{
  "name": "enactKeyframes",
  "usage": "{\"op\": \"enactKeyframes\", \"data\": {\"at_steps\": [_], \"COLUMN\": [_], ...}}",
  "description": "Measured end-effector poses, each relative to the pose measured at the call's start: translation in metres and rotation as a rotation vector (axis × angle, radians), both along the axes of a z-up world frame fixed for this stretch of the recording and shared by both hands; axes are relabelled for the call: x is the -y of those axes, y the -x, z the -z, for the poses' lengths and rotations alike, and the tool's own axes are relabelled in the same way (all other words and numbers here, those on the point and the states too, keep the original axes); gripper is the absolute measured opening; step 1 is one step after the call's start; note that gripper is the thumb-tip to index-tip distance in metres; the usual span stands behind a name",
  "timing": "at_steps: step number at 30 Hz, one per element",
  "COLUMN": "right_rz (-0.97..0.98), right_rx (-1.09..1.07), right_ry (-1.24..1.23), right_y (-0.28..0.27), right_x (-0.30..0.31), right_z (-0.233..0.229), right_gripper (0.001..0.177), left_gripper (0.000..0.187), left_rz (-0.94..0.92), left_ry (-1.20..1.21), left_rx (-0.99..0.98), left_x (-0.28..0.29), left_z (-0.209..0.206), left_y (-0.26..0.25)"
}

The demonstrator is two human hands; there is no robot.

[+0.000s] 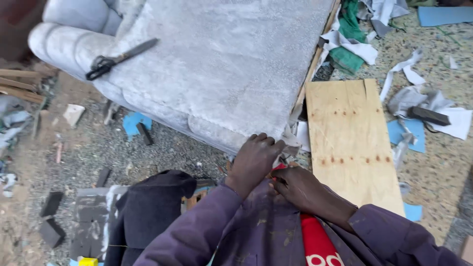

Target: Hand-sewing fabric onto a sofa frame and trimming the excess with scissors

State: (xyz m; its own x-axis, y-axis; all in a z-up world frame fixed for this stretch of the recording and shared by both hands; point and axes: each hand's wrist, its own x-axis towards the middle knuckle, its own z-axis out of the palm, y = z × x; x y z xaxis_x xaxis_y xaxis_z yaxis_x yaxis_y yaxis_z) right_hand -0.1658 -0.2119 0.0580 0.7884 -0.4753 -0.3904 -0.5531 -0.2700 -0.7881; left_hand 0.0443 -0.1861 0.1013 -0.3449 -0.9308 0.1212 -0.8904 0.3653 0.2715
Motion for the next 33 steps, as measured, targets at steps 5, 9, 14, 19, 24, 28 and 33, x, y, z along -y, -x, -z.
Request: {"op": "enactKeyframes", "data": {"at_steps": [5,9,14,19,24,28,33], "right_rz": [0.003,0.006,0.131,0.236,0.593,0.799,0.782], "right_rx": [0.014,0.027,0.199,0.204,0.169,0.308,0.257], "right_ry": [0.051,0.048,-0.255,-0.602,-0.961,-1.170,-1.022], "right_y": [0.002,0.009,0.015,0.017,0.036,0.036,0.037], "right_x": [-0.007,-0.010,-0.022,-0.031,-0.038,-0.022,0.002], "right_z": [-0.021,-0.042,-0.018,0.033,0.120,0.139,0.126], "right_gripper": [0.040,0.037,0.044,0.047,0.061,0.033,0.040], "left_gripper": [0.008,0.013,0.015,0.015,0.038,0.031,0.028], "left_rz": [0.041,0.203,0.363,0.288,-0.142,-0.558,-0.886], "left_ry": [0.115,-0.046,0.046,0.070,-0.364,-0.437,-0.646], "left_rx": [0.206,0.565,0.333,0.133,-0.489,-1.138,-1.671], "left_x": [0.025,0.039,0.050,0.069,0.043,-0.037,-0.111], "left_z": [0.000,0.016,0.040,0.133,0.065,0.010,0.038], "left_y": [0.031,0.033,0.024,0.051,0.081,0.067,0.056]}}
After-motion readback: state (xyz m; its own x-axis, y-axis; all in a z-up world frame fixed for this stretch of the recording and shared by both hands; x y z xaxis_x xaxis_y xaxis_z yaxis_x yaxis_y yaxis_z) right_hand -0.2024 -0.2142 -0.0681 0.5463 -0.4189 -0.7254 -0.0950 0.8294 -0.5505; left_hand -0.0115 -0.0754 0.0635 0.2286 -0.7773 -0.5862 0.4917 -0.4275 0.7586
